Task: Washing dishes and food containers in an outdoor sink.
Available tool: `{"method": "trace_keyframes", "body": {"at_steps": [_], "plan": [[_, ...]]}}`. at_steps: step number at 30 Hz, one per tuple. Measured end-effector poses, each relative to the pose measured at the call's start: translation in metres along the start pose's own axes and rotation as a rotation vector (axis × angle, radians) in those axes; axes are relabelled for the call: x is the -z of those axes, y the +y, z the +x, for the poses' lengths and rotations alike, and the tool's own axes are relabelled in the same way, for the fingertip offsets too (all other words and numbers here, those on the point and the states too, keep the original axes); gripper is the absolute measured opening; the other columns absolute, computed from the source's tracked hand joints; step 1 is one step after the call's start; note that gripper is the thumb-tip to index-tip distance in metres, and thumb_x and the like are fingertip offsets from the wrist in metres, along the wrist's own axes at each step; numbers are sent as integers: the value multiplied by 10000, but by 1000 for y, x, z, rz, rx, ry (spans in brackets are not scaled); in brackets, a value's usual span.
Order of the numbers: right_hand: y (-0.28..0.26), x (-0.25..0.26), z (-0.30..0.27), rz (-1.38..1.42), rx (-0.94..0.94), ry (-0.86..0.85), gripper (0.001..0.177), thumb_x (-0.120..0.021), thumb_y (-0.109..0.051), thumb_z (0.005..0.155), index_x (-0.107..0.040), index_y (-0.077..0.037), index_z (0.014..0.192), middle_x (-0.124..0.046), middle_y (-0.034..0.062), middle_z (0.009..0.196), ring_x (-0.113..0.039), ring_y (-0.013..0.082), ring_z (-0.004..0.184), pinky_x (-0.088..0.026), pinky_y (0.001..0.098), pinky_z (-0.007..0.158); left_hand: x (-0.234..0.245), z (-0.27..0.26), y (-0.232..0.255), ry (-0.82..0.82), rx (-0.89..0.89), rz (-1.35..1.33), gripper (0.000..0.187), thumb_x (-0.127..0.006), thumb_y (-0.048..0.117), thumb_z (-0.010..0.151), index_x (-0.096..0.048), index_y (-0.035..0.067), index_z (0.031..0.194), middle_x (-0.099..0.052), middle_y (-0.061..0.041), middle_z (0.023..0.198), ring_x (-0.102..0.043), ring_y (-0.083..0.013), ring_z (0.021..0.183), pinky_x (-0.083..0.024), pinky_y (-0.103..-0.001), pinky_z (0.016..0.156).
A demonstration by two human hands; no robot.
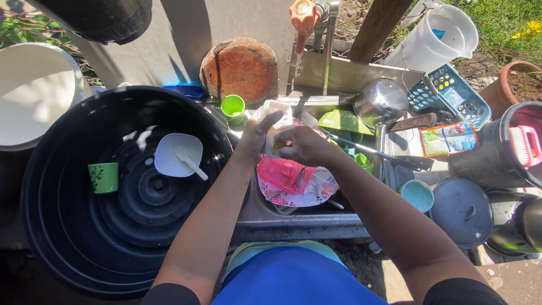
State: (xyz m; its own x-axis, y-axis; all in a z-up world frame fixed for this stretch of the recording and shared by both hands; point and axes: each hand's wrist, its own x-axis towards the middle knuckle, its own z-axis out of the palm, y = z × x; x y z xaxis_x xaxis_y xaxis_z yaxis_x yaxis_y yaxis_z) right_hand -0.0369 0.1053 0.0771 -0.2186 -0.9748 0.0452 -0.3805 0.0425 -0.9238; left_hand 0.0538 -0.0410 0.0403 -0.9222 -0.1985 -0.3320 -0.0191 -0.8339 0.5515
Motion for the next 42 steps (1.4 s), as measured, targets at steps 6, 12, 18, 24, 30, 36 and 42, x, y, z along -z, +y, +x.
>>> {"method": "trace_keyframes", "body": {"at_steps": [6, 12, 18, 24, 30, 36, 42], "plan": [[-44, -14, 23, -258, -406, 388, 211, -649, -220, 965, -730, -29, 1002, -728, 147, 809, -744, 195, 761, -593, 358, 747, -10, -14, -9, -167, -275, 147, 471, -739, 375, 1006, -659, -6, 1270, -645, -74, 816, -632, -150, 609, -499, -275, 519], [-28, -18, 34, 4, -173, -112, 230, -633, -126, 902, -717, -1, 1075, -723, 112, 898, -692, 145, 831, -578, 316, 788, 7, -46, 39, 89, -287, 298, 449, -769, 302, 890, -632, 17, 1208, -677, -81, 980, -678, -169, 796, -579, -307, 636], [-22, 16, 18, 276, -148, 101, 350, -521, -230, 1015, -707, 21, 1173, -711, 105, 959, -635, 144, 817, -525, 287, 741, 78, -84, 88, 446, -551, 375, 653, -793, 239, 788, -424, -5, 1269, -616, -141, 1149, -678, -190, 974, -600, -346, 844], [53, 38, -42, 585, -524, 635, 286, -554, -207, 927, -657, 16, 1073, -681, 149, 1012, -707, 242, 885, -617, 431, 709, 159, -116, 106, 818, -440, 667, 354, -664, 185, 967, -682, -113, 1157, -729, -135, 1007, -697, -187, 825, -555, -345, 792], [59, 15, -70, 948, -687, 781, 325, -557, -262, 897, -672, -42, 1107, -732, 135, 1022, -742, 264, 869, -651, 418, 709, 91, -107, 81, 944, -871, 1817, 566, -785, 251, 954, -578, -120, 1328, -603, -324, 1269, -571, -456, 1171, -483, -487, 982], [64, -7, -86, 169, -691, 834, 299, -705, -220, 931, -654, 3, 1124, -732, 167, 1023, -699, 386, 850, -590, 446, 715, 22, -43, -37, 311, -503, 1996, 484, -688, 281, 896, -605, -86, 1200, -651, -259, 1063, -620, -402, 1028, -506, -490, 905], [63, -13, -77, -771, -771, 313, 411, -662, -194, 888, -634, -164, 1297, -712, 210, 1118, -698, 412, 963, -545, 533, 792, 49, 15, -97, 482, 47, 1975, 264, -537, 167, 1011, -607, -6, 1197, -639, -213, 1176, -645, -377, 1104, -582, -472, 852]]}}
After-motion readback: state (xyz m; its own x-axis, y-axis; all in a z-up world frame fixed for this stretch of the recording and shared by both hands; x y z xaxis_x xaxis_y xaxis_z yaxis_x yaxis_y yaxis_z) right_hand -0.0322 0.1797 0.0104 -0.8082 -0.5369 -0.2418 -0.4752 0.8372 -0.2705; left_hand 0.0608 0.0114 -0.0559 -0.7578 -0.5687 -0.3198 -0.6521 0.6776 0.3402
